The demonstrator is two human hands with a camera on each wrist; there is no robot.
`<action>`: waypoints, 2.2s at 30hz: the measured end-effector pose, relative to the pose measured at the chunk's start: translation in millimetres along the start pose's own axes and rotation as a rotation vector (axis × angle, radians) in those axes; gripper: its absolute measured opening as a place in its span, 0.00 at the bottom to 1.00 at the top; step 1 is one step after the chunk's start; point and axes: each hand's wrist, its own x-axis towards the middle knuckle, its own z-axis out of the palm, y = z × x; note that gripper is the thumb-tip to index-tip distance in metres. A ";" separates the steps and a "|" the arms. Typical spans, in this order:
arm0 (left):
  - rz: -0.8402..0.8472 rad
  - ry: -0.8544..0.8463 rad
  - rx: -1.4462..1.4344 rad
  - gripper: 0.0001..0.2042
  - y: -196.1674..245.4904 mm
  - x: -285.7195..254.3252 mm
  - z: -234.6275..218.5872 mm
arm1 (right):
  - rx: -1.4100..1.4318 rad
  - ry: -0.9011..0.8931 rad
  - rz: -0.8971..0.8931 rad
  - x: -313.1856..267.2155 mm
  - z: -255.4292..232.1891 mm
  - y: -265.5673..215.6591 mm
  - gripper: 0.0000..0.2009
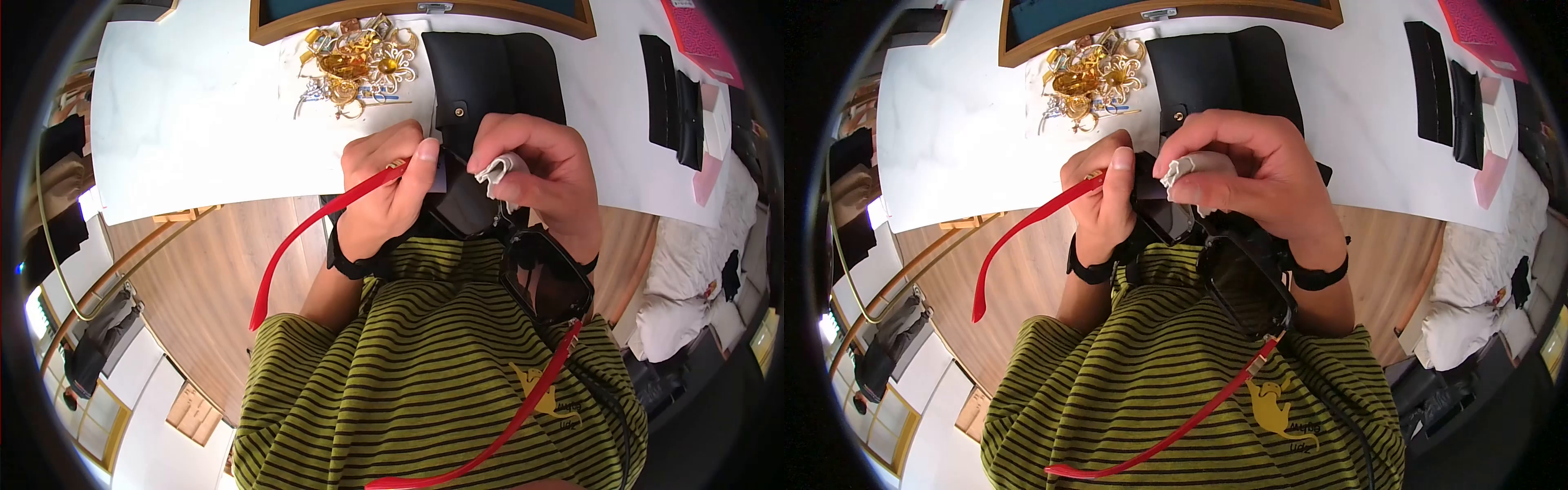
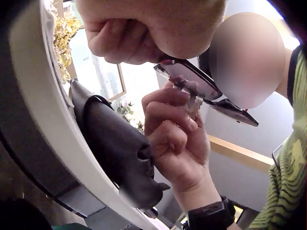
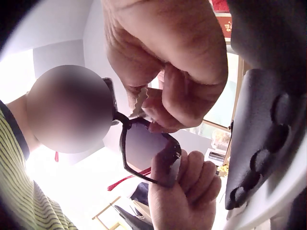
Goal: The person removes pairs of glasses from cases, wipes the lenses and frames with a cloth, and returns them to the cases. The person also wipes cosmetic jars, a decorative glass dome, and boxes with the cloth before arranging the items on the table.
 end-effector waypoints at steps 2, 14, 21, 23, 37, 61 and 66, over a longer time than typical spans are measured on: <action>0.016 -0.025 0.011 0.13 1.2 -0.1 -0.9 | -0.065 0.014 -0.009 0.6 0.5 0.0 0.08; 0.166 -0.158 0.045 0.12 6.8 -2.9 -4.1 | 0.011 0.076 0.060 1.4 9.6 4.2 0.09; 0.170 -0.128 0.019 0.13 8.5 -2.8 -2.9 | -0.132 0.048 0.006 2.7 9.9 5.8 0.06; 0.160 -0.127 0.027 0.13 7.9 -3.2 -2.5 | -0.197 0.053 -0.049 1.7 8.8 5.4 0.06; -0.095 0.076 -0.089 0.16 -13.4 -4.1 5.8 | -0.130 -0.085 -0.051 -10.6 -7.4 -9.2 0.04; -0.076 0.001 -0.025 0.13 -16.1 -2.4 5.0 | -0.194 0.020 0.079 -0.8 1.6 -3.3 0.08; 0.028 -0.079 -0.034 0.12 -14.1 -1.2 4.3 | -0.199 0.090 0.060 3.6 3.9 3.6 0.07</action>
